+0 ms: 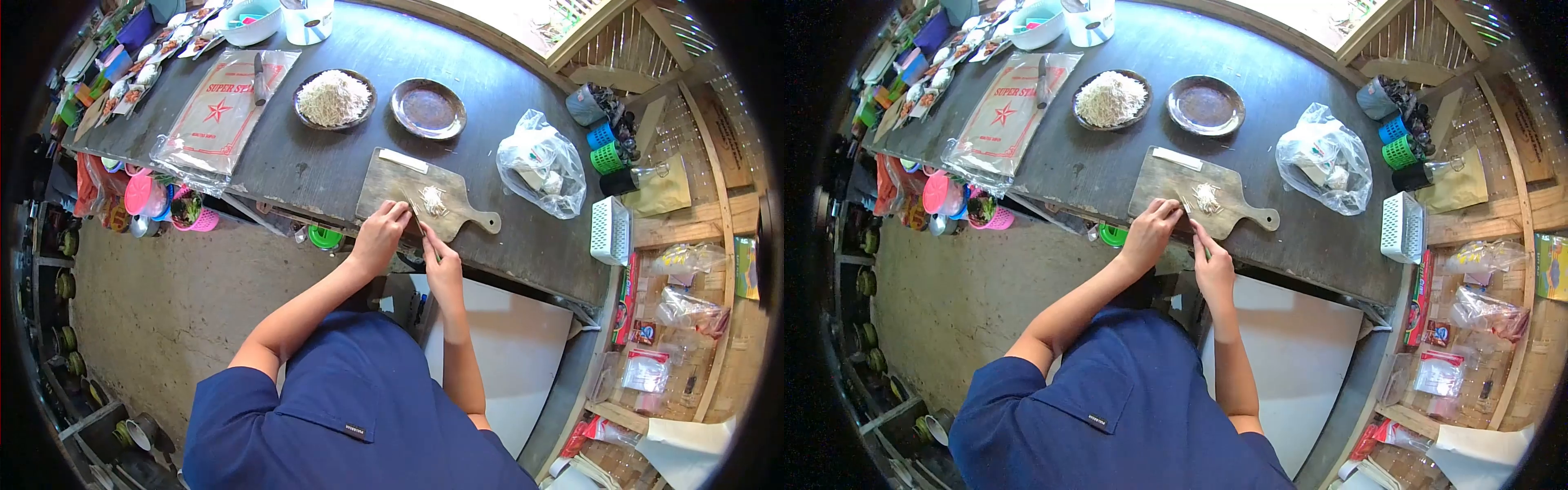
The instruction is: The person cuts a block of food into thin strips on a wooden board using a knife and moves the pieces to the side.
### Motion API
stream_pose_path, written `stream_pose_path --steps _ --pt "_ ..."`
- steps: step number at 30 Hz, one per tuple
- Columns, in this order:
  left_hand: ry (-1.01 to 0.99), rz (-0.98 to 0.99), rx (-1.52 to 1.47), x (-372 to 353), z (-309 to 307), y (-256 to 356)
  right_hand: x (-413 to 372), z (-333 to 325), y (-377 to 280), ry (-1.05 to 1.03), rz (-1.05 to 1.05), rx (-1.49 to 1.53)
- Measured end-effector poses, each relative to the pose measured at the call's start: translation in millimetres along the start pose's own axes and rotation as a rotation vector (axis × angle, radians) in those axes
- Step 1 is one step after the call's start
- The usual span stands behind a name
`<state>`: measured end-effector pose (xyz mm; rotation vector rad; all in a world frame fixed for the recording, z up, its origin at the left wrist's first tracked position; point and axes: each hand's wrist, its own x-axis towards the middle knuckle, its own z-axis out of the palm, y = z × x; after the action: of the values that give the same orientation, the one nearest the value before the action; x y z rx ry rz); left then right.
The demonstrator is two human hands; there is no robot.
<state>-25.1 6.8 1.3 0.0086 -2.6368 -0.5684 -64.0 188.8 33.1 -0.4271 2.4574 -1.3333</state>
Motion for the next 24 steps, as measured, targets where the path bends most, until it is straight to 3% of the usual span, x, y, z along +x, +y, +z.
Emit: stream_pose_path --steps 6,15,24 --pt "0.046 0.006 0.004 -2 6 -4 -24 -9 -6 -0.011 0.088 -0.055" --pt "0.007 0.006 -0.018 0 4 -5 -3 -3 4 -0.014 -0.061 0.029" --pt "0.036 0.017 -0.012 0 0 0 6 1 7 -0.049 0.025 0.076"
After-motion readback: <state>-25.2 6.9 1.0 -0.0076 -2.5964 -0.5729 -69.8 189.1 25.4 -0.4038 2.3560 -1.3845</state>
